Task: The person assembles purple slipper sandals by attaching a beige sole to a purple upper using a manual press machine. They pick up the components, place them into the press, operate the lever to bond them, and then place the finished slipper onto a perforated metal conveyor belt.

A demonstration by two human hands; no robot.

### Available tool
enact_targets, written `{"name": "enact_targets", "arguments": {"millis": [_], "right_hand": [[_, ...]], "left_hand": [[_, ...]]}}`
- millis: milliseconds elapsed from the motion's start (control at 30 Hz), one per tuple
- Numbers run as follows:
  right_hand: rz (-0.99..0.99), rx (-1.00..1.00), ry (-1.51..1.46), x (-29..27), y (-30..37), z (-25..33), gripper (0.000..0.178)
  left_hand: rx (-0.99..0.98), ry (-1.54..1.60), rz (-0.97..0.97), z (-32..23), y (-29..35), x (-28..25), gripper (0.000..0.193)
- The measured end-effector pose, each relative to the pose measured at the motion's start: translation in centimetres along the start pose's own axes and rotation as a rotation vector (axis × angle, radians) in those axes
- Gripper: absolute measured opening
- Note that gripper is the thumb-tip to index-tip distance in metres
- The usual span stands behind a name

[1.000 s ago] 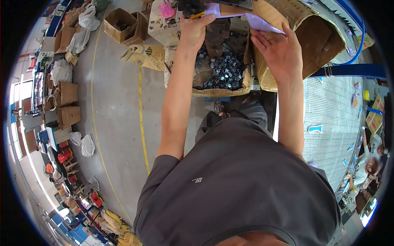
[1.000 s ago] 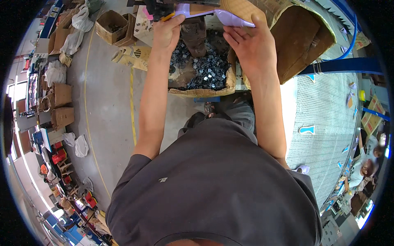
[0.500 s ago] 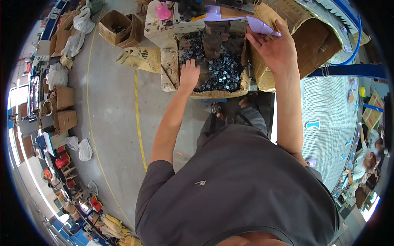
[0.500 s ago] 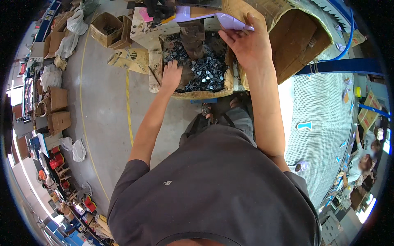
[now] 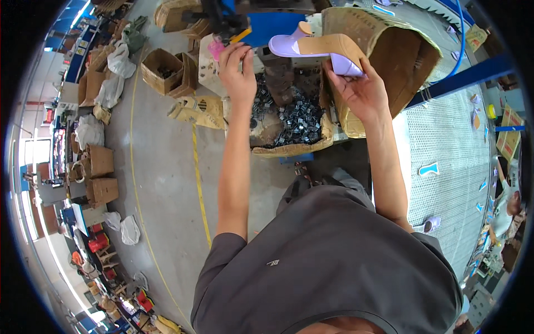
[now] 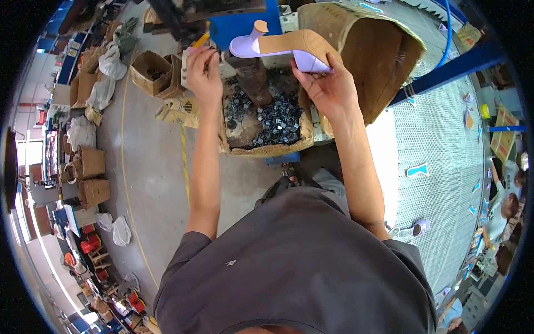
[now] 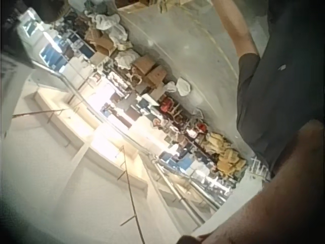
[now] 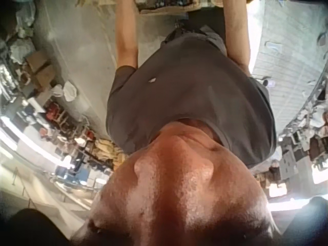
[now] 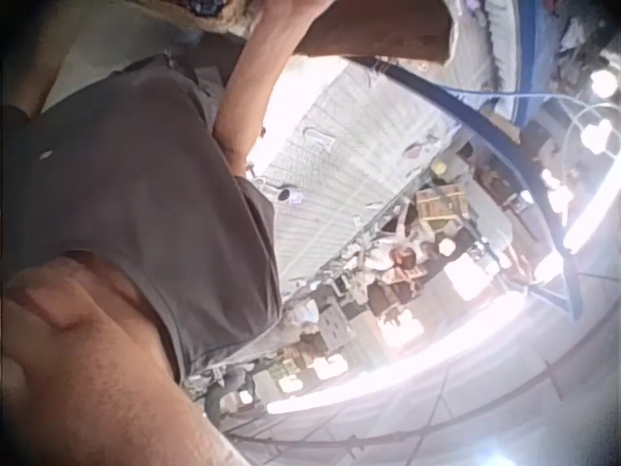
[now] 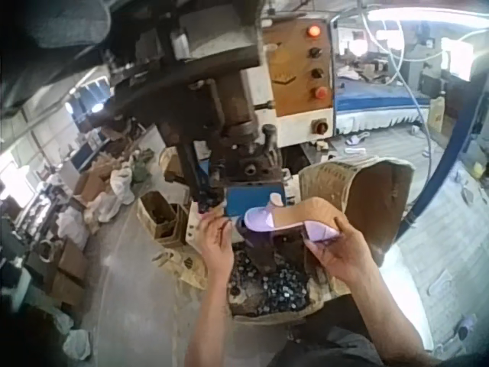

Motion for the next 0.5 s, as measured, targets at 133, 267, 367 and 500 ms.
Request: {"name": "enact_targets", "arguments": {"millis": [133,267,367,500], "right_hand": [[0.169,-0.007,-0.055,-1.3,3.6,4.8,0.052],[0.028,-0.135,0.082,-9.5,6.6,12.2,0.051],[-0.070,-0.070,0.171,-16.9,11.4,15.6,0.059],[-0.431,-0.113,0.840,-27.3,21.7,24.6,0.076]], "left_hand": [[0.310,-0.262,0.642,-2.6,-4.0,2.8,0.011],[0.339,-0.667,1.053,-2.6,-4.8,7.3,0.032],[0.242,-0.751,1.111,-5.5,-3.4,9.2,0.072],[0.182,-0.760,0.986,-5.8,-0.3,10.7,0.095]]}}
Point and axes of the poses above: each hand's wrist, its own y-axis away from the middle knuckle, its own x-axis out of the palm, z = x × y, the point moved 4 cm from there along -y, towards the middle knuckle, and after that the axes turned 3 degrees about x, right-handed, at the moved point
